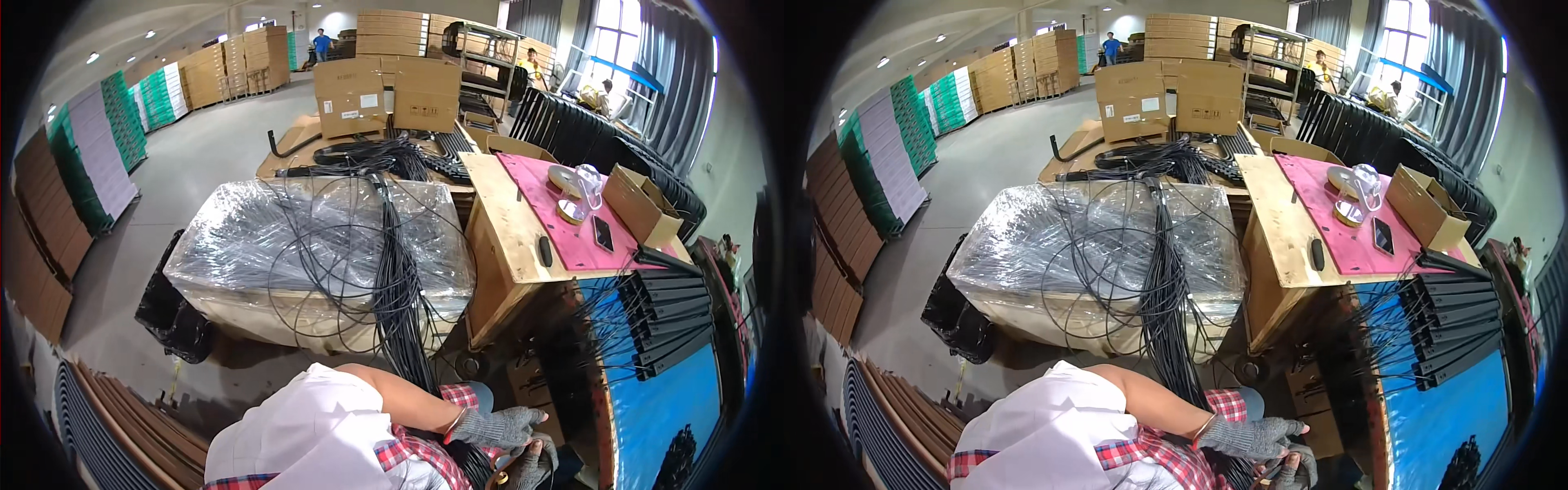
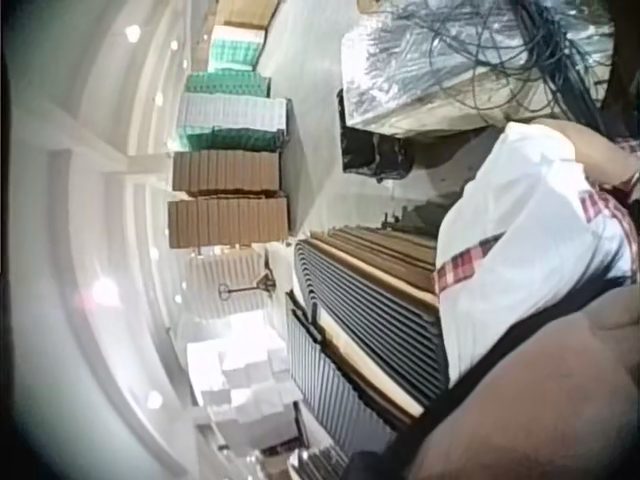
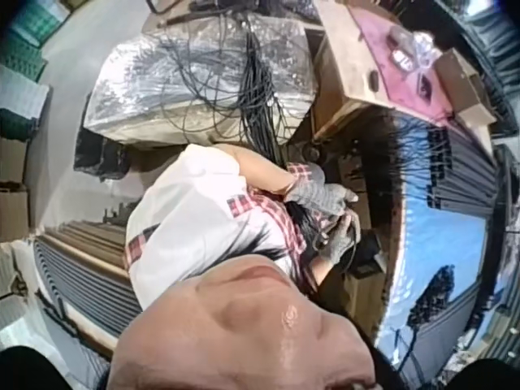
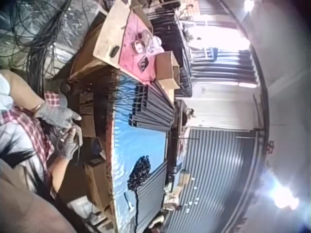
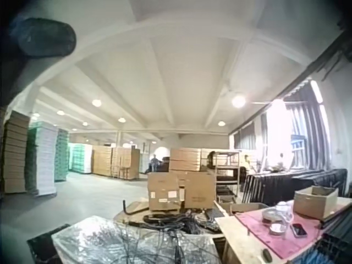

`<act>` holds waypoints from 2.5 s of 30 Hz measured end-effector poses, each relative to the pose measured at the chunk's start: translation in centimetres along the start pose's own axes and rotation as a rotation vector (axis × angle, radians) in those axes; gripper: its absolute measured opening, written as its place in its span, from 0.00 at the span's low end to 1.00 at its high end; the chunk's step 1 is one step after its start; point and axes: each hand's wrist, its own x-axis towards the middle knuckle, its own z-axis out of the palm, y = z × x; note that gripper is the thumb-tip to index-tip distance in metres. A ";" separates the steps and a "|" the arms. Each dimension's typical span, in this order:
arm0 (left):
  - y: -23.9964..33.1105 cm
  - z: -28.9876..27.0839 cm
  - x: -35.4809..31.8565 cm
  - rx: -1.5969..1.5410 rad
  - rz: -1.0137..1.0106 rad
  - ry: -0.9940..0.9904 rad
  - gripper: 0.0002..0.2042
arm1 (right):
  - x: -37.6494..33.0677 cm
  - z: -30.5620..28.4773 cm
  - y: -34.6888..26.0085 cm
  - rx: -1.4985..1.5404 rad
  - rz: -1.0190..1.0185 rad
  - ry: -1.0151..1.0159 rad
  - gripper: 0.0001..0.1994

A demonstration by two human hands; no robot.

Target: Sorting and bundling individual black wires from a larger group at a workbench.

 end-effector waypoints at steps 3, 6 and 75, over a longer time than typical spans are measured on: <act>-7.8 -1.1 3.9 0.521 0.598 0.208 0.30 | 0.1 0.8 -0.1 0.008 0.145 0.026 0.10; 0.6 -0.1 -0.2 0.194 0.188 0.079 0.30 | 1.8 2.6 1.0 0.420 -0.004 0.351 0.09; -2.1 -3.6 2.0 0.457 -0.332 -0.674 0.17 | -0.8 -4.7 0.0 0.101 -0.246 -0.103 0.12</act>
